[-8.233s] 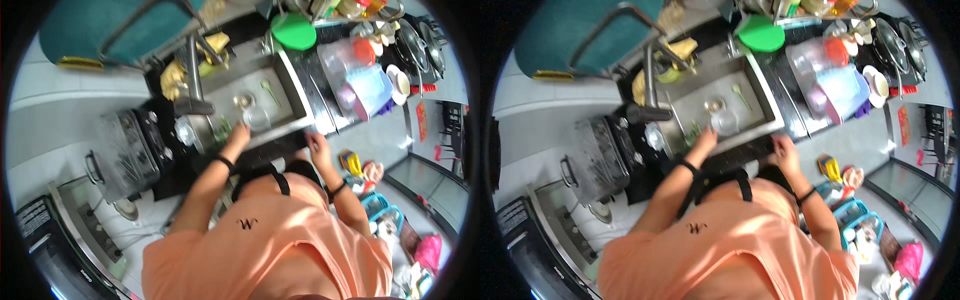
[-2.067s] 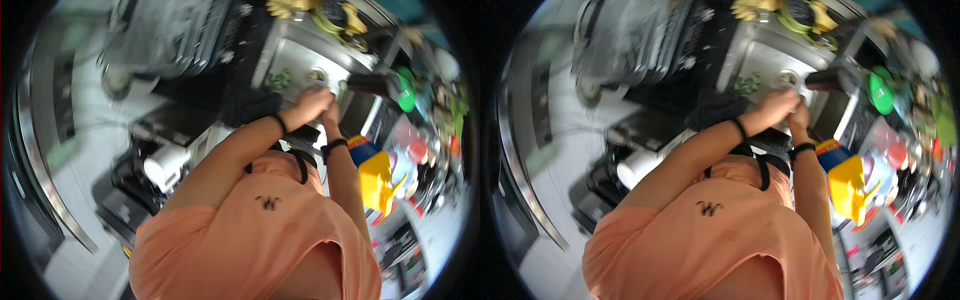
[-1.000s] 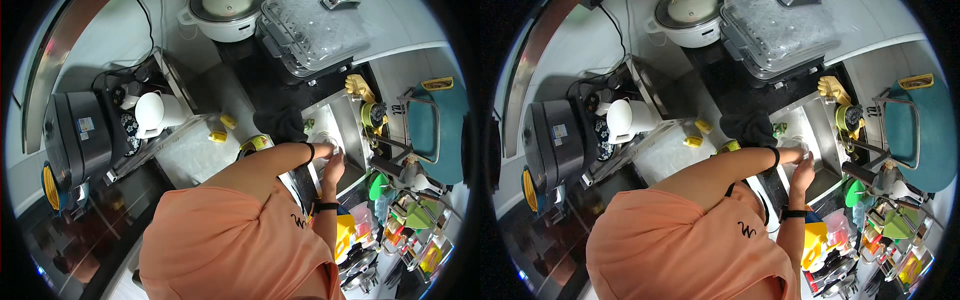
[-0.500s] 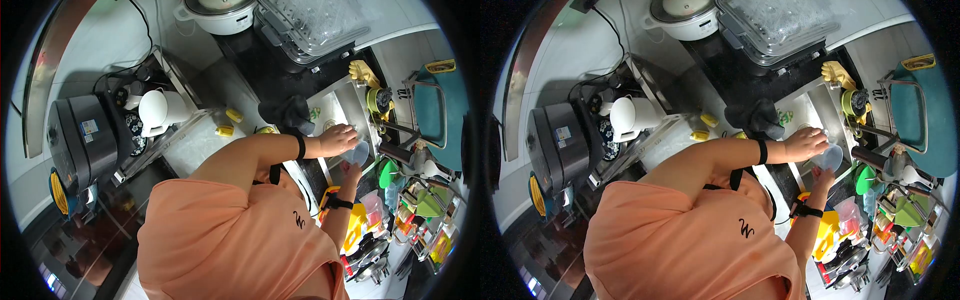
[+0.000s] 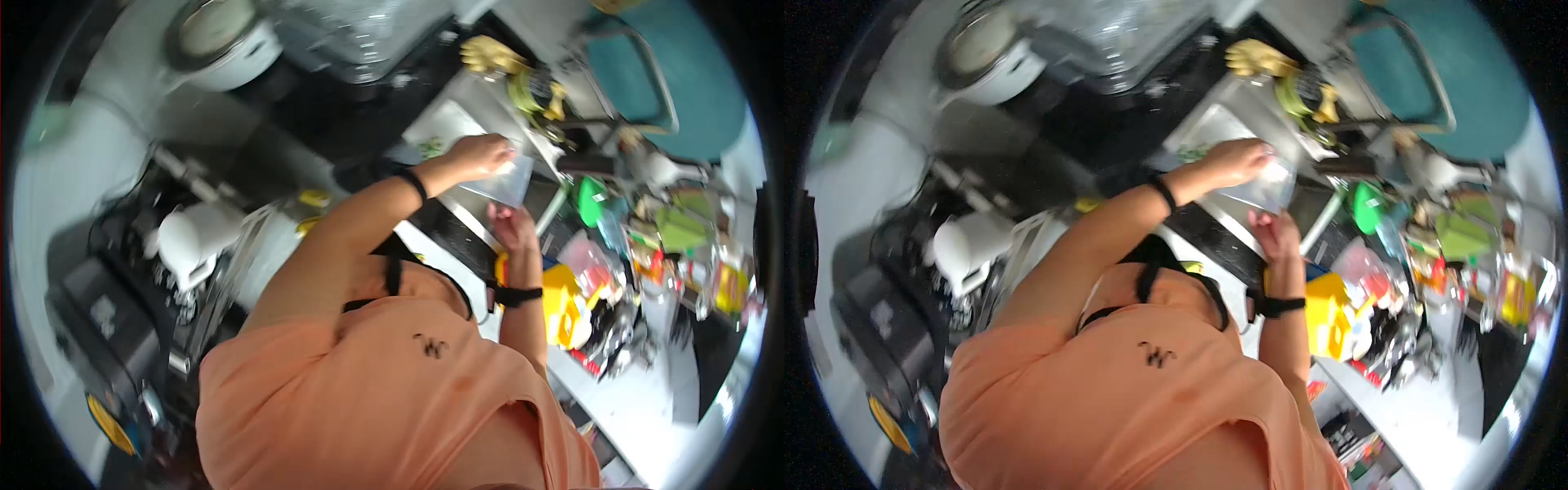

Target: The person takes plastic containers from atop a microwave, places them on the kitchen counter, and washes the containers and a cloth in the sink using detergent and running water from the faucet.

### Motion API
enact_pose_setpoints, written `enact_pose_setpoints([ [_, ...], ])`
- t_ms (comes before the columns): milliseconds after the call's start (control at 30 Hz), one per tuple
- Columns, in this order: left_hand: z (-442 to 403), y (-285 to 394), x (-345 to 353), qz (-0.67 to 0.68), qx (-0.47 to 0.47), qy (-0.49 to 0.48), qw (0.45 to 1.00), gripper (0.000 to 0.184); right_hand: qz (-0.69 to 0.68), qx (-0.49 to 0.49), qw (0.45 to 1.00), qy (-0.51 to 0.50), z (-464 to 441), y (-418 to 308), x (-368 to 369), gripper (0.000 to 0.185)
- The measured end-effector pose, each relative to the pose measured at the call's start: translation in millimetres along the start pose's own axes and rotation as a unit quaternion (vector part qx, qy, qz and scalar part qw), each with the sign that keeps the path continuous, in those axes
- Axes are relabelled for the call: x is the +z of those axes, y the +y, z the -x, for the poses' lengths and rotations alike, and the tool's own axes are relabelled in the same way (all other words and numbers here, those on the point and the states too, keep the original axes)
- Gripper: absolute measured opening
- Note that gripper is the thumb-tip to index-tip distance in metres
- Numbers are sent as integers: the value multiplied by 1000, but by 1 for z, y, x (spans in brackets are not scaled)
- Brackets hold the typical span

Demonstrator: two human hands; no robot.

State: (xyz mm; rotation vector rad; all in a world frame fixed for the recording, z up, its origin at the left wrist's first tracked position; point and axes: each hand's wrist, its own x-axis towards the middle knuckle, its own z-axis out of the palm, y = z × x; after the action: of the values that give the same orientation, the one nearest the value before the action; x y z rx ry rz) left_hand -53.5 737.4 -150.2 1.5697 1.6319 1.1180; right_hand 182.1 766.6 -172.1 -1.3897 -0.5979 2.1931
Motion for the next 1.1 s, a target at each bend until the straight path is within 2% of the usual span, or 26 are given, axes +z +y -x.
enact_pose_setpoints([
  [33, 10, 22, -11, 2, 30, 52, 998, 32, -33, -21, 999, -18, 4, -1, 10, 21],
  [100, 18, 30, 2, -120, 191, 183, 957, 40, -117, -10, 992, 47, 3, -6, 30, 23],
  [133, 23, 28, 12, -181, 238, 110, 948, 48, -109, -12, 993, 50, -1, -12, 41, 24],
  [167, 32, 35, 18, -204, 280, 110, 932, 47, -100, -8, 994, 53, -3, -15, 46, 24],
  [233, 42, 29, 23, -161, 251, 117, 947, 46, -107, -2, 994, 36, -1, -20, 45, 24],
  [267, 40, 22, 23, -137, 213, 137, 958, 45, -155, 37, 987, -19, -4, -20, 35, 24],
  [300, 42, 14, 23, -147, 122, 154, 969, 46, -164, 30, 986, -20, -6, -16, 25, 24],
  [367, 31, 1, 35, 108, -19, 289, 951, 45, -180, 69, 981, -2, -1, -16, 31, 23],
  [400, 23, -22, 35, 216, -112, 194, 950, 47, -168, 90, 981, 46, 1, -13, 38, 21],
  [433, 20, -43, 33, 316, -205, 95, 922, 50, -176, 90, 979, 47, 9, -14, 43, 21],
  [467, 19, -38, 25, 549, -207, 81, 806, 60, -131, 78, 988, 28, 15, -17, 48, 21],
  [500, 13, -49, 23, 686, -219, 35, 693, 58, -86, 64, 994, 9, 18, -18, 51, 24],
  [567, 10, -42, -9, 726, -275, -79, 626, 58, -103, 75, 992, -11, 16, -20, 37, 29],
  [600, 12, -41, -21, 721, -279, -85, 629, 58, -22, 89, 995, -38, 16, -22, 33, 28],
  [633, 12, -40, -31, 677, -266, -151, 669, 56, 58, 101, 991, -64, 15, -24, 28, 27],
  [667, 12, -38, -35, 629, -251, -217, 703, 56, 67, 107, 990, -58, 13, -26, 24, 24],
  [700, 14, -35, -33, 624, -254, -225, 704, 56, 58, 103, 991, -56, 10, -24, 22, 24],
  [767, 19, -25, -27, 486, -210, -207, 823, 62, 103, 69, 992, 32, 5, -25, 25, 18],
  [800, 19, -20, -24, 489, -192, -174, 833, 68, 95, 64, 993, 34, 3, -24, 26, 18],
  [833, 21, -22, -18, 485, -191, -184, 834, 68, 18, 44, 998, 43, 3, -23, 28, 23],
  [900, 26, -33, -7, 345, -70, -67, 934, 70, -136, 4, 989, 56, -2, -21, 28, 38],
  [933, 26, -29, -6, 327, -35, -25, 944, 77, -187, -35, 981, 49, -8, -17, 34, 60],
  [967, 27, -24, -4, 324, -31, -32, 945, 77, -193, -40, 979, 48, -7, -14, 33, 60],
  [1033, 32, -12, 1, 125, 59, 99, 985, 85, -120, -128, 984, 19, 14, -13, 54, 74],
  [1067, 33, 8, -6, 13, 128, 135, 982, 92, -139, -144, 977, -73, 22, -16, 64, 79],
  [1100, 40, 14, 0, -1, 113, 133, 985, 93, -143, -146, 976, -71, 26, -15, 73, 79],
])
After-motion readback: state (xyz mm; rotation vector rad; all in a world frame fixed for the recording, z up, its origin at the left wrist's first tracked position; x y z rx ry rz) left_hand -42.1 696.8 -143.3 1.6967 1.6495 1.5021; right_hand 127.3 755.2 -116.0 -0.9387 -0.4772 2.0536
